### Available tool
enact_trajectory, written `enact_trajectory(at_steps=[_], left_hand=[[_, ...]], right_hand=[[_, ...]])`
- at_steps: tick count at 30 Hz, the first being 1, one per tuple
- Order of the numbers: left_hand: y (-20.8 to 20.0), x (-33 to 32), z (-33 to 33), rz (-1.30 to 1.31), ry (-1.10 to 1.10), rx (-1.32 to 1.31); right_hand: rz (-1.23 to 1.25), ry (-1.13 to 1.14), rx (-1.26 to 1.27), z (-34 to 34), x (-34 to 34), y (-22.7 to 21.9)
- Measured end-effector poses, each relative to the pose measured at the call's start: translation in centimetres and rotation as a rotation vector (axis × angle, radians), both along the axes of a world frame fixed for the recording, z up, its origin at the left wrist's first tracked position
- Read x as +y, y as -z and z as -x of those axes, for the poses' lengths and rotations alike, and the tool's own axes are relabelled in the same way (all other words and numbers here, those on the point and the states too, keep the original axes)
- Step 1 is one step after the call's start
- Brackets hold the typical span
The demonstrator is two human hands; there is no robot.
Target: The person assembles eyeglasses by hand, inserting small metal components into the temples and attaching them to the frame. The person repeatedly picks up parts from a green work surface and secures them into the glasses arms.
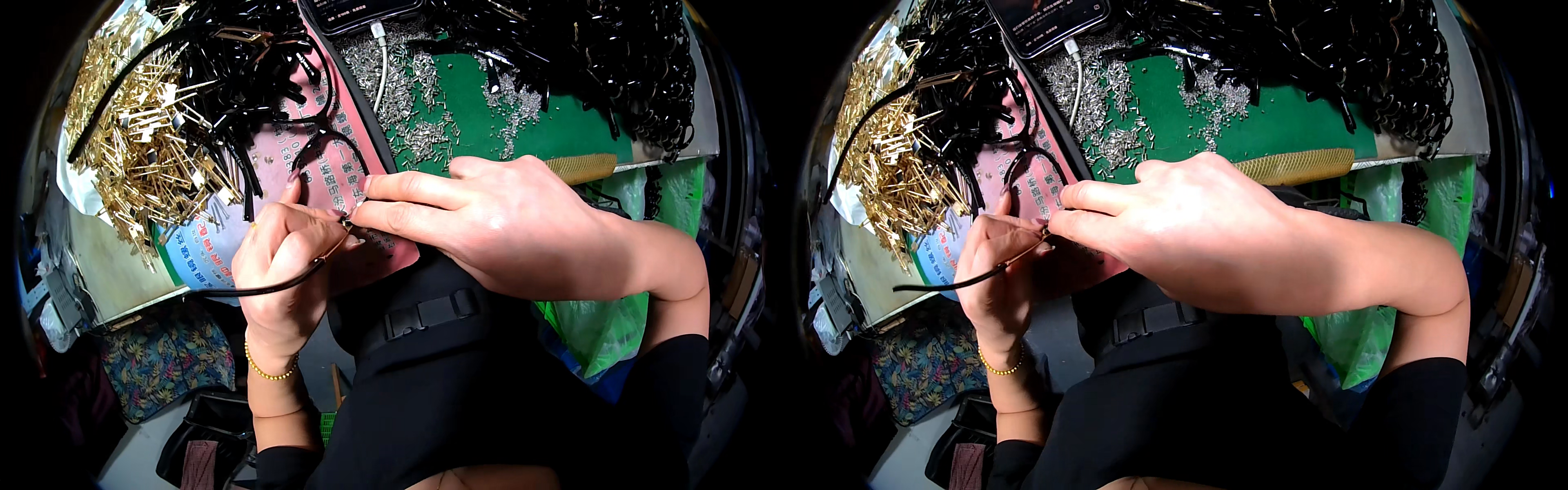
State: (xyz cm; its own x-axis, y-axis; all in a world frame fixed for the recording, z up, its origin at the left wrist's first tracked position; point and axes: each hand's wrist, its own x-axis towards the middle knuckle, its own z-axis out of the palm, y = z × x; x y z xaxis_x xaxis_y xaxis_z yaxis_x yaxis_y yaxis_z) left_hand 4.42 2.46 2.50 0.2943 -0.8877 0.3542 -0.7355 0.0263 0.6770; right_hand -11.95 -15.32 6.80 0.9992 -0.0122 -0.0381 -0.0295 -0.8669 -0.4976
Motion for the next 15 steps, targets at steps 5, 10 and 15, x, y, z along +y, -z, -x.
enact_trajectory(at_steps=[5, 10, 15], left_hand=[[0.8, 0.1, -0.4, -0.001, -0.004, 0.004], [1.5, 0.3, 0.0, 0.119, -0.002, 0.006], [0.6, -0.1, 0.7, 0.1, -0.026, -0.102]], right_hand=[[-0.028, -0.007, 0.009, 0.0, -0.4, -0.1], [-0.057, 0.005, 0.019, 0.1, -0.5, -0.1], [-0.092, -0.009, 0.06, 0.0, -0.9, -0.4]])
